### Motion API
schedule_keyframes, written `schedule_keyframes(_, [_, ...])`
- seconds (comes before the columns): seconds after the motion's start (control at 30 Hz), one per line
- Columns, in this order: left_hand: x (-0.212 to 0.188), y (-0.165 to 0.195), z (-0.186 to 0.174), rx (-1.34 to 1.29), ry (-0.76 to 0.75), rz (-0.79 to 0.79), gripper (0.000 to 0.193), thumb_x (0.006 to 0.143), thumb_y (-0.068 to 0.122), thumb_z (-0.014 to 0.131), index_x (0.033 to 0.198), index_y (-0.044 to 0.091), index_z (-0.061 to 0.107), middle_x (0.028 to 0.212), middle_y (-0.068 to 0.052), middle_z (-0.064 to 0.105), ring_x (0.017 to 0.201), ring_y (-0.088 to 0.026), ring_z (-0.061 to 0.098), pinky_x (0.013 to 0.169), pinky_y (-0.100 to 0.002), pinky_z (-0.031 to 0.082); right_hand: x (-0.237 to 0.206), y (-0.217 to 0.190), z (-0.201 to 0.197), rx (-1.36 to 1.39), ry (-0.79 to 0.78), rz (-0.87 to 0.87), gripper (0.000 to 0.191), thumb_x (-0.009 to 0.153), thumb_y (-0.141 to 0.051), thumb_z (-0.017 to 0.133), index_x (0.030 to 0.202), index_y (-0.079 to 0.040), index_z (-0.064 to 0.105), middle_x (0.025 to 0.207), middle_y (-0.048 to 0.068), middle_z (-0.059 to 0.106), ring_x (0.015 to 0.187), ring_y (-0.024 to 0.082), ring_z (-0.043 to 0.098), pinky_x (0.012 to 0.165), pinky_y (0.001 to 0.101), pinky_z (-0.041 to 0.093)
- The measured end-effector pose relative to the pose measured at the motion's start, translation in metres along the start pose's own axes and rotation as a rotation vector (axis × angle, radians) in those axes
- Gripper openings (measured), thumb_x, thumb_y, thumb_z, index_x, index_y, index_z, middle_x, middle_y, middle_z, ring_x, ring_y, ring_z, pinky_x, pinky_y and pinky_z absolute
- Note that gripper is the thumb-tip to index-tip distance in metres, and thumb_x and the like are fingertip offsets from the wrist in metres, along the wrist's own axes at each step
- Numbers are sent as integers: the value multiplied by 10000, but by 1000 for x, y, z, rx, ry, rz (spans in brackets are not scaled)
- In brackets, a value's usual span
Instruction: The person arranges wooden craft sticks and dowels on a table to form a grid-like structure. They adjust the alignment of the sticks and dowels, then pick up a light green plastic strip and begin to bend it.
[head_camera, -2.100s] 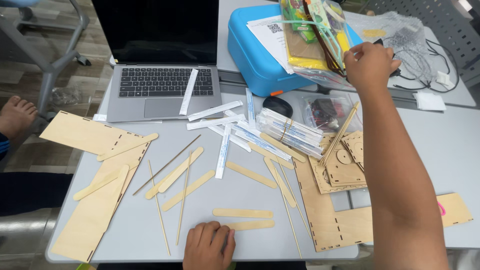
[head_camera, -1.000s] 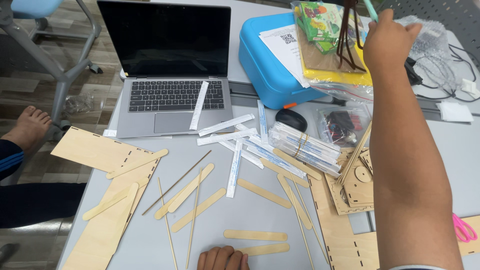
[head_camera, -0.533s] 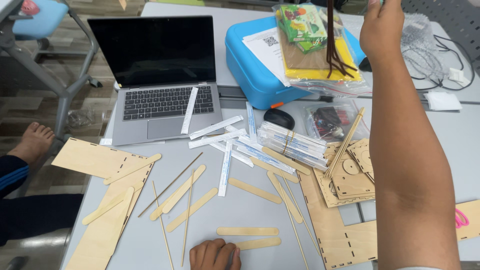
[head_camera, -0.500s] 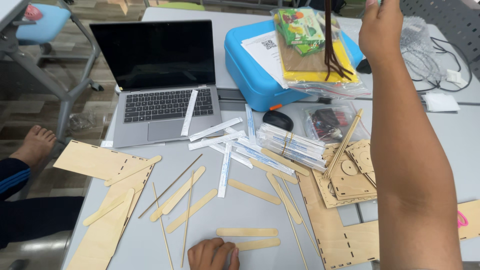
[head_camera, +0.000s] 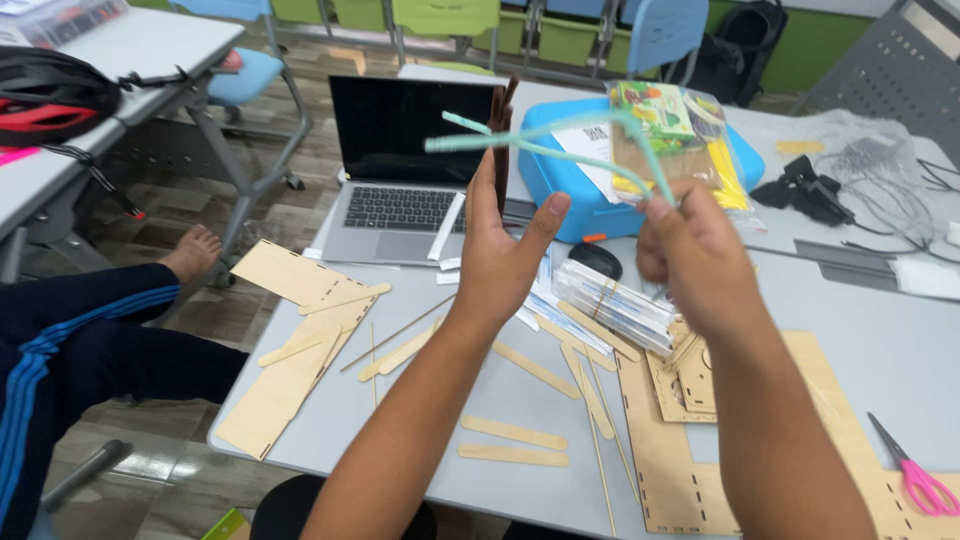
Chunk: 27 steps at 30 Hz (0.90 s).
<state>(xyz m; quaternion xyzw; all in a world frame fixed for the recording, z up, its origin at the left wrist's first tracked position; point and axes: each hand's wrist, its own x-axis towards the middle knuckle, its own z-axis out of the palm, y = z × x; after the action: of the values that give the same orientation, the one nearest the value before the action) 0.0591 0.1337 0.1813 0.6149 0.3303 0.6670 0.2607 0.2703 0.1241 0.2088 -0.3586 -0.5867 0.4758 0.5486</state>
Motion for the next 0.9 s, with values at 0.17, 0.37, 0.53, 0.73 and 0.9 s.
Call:
schedule_keyframes(0.17, [-19,11,-7,-277,-35,-144,360,1098,387,557,1144,30,557,976,-63,609,908,-127,562,825,-289,482,-56,40,36,135,-68,150,202,1076,-263,480,1087,-70,538,685,-37,397,539,52,316,463,238,254])
schedule_keyframes(0.37, [-31,12,-22,-342,-44,-257,294,1128,334,449,989,82,507,785,-7,512,706,-91,468,663,-261,418,-127,66,87,7,-110,282,227,1090,-262,453,1034,-71,563,639,-67,410,553,42,342,497,242,314])
schedule_keyframes(0.53, [-27,14,-20,-465,-14,-256,285,1158,306,431,996,77,480,808,-11,476,753,-116,463,724,-288,441,-164,60,104,56,-89,395,245,1087,-270,421,994,-83,548,583,-50,388,513,59,335,484,259,316])
schedule_keyframes(0.73, [7,1,-16,-441,60,-264,305,1143,311,420,941,93,491,784,-23,489,713,-134,469,698,-286,444,-212,72,87,16,-175,415,159,1077,-203,460,1007,-83,538,642,-63,435,585,46,379,546,248,361])
schedule_keyframes(0.9, [32,-50,27,-347,-47,-702,219,1013,213,466,868,73,551,751,-20,492,667,-136,455,591,-294,373,-241,94,45,229,-162,679,191,1079,-237,490,1039,-73,580,685,-44,352,579,79,321,540,274,291])
